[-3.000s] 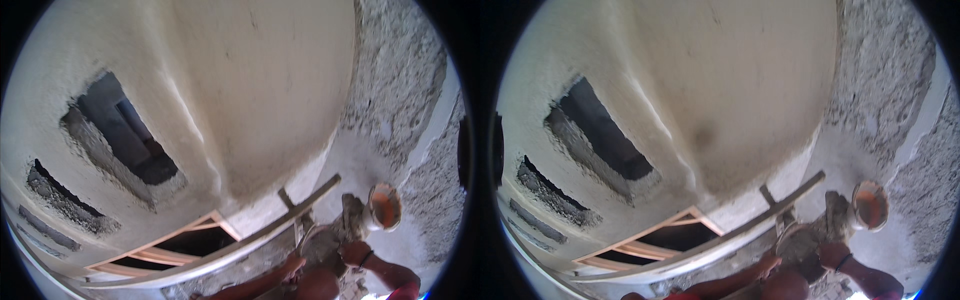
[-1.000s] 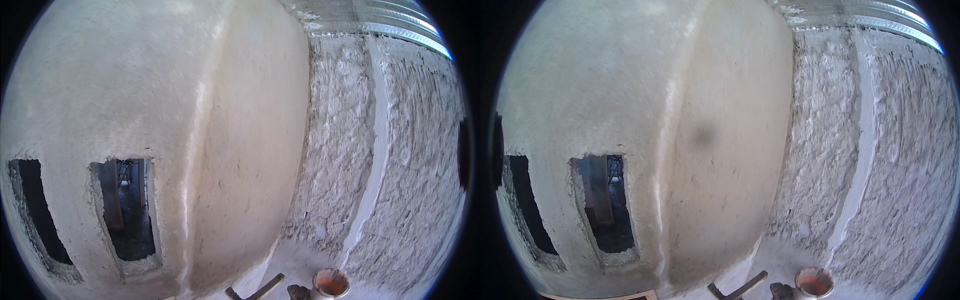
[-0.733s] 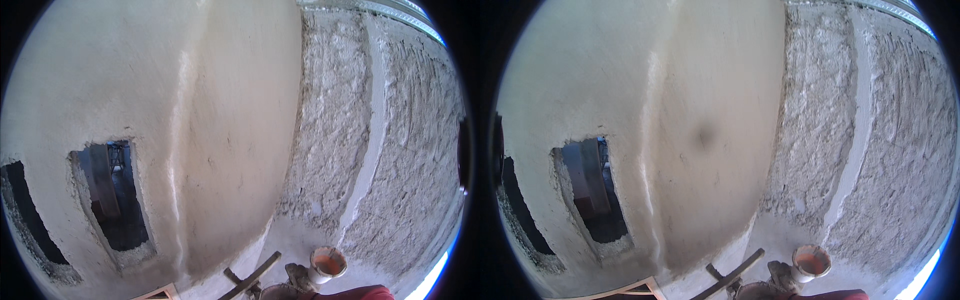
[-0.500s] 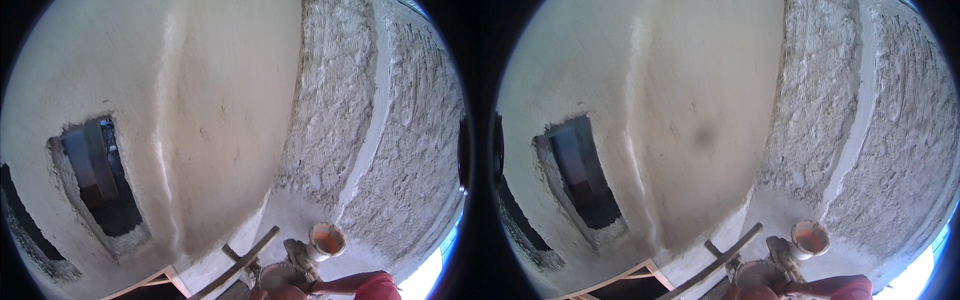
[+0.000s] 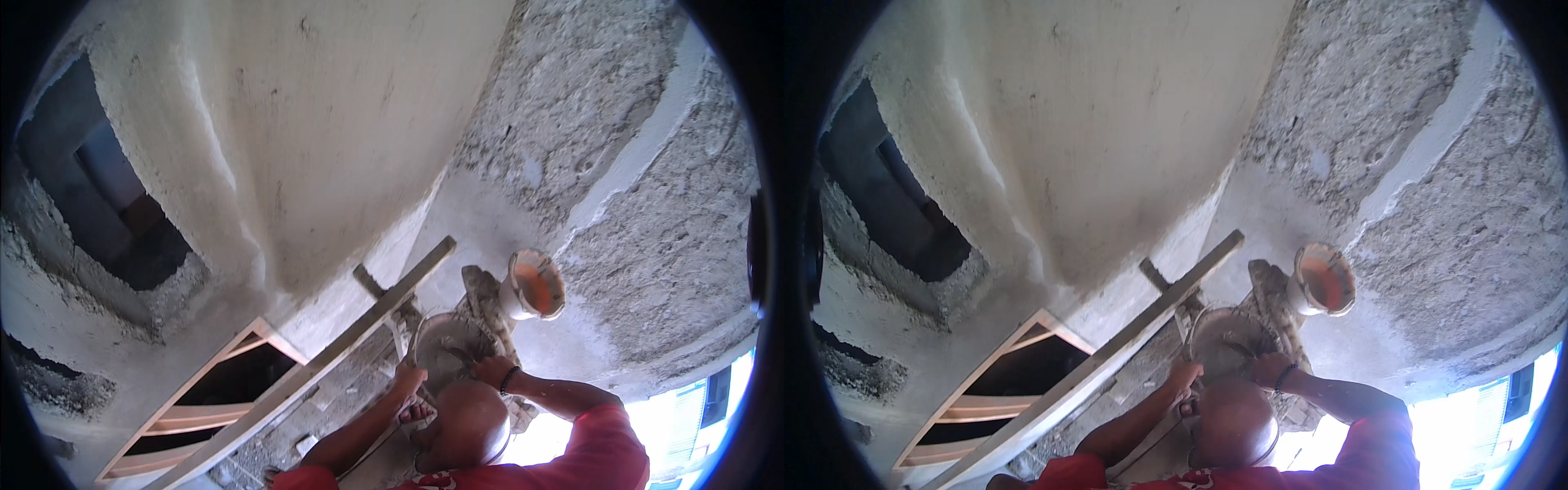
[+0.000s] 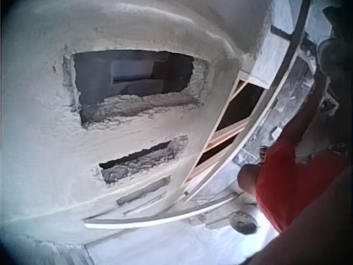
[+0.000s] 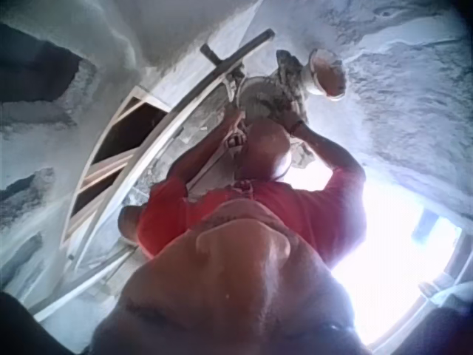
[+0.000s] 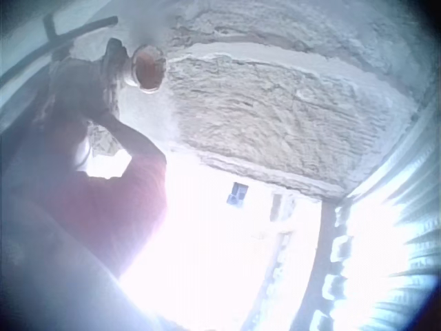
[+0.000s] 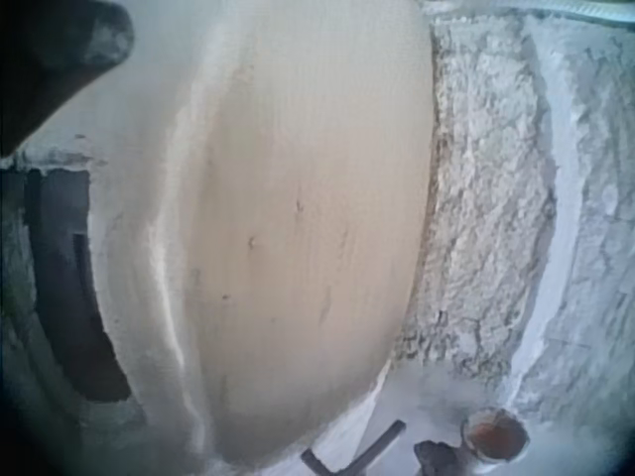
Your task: The person applies plaster to a wall using a long level and a trowel. The person slides the level across the wet plaster to flatten it, then scoops more plaster from a bucket with the trowel and applies it to gaps in the wall surface.
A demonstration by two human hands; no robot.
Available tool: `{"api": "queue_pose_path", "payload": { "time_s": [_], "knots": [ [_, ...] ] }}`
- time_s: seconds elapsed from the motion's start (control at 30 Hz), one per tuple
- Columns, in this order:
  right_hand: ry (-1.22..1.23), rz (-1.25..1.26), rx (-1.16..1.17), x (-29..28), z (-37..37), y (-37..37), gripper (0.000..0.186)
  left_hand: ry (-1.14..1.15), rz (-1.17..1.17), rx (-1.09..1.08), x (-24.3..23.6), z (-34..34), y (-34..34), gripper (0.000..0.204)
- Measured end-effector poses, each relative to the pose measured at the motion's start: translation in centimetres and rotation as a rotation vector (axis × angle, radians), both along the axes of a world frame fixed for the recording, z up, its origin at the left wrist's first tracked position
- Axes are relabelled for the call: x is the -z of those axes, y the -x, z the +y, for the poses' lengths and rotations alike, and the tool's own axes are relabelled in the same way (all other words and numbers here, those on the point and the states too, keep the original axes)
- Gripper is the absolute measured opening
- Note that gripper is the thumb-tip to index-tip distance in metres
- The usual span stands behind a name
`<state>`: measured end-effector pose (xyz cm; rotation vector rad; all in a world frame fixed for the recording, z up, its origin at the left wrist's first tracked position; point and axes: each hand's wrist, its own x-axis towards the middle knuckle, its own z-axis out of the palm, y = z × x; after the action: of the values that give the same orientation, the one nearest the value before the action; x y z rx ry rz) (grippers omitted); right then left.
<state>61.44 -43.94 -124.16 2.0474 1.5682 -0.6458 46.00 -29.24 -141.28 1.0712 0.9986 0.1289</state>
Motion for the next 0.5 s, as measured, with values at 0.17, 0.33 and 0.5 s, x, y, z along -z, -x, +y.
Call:
{"api": "queue_pose_path", "payload": {
  "time_s": [0.17,0.33,0.5],
  "knots": [
    [-0.018,0.240,0.013,0.3,-2.1,1.5,0.023,0.138,-0.130,-0.144,-9.8,0.2,0.8,0.038],
    [-0.153,0.189,-0.025,-6.3,2.0,-0.4,0.026,0.032,-0.027,-0.040,-7.8,1.4,2.2,0.041],
    [-0.151,0.026,0.043,-1.3,-1.4,-1.5,0.023,0.004,-0.081,-0.117,-7.5,-1.0,1.0,0.031]
  ]
}}
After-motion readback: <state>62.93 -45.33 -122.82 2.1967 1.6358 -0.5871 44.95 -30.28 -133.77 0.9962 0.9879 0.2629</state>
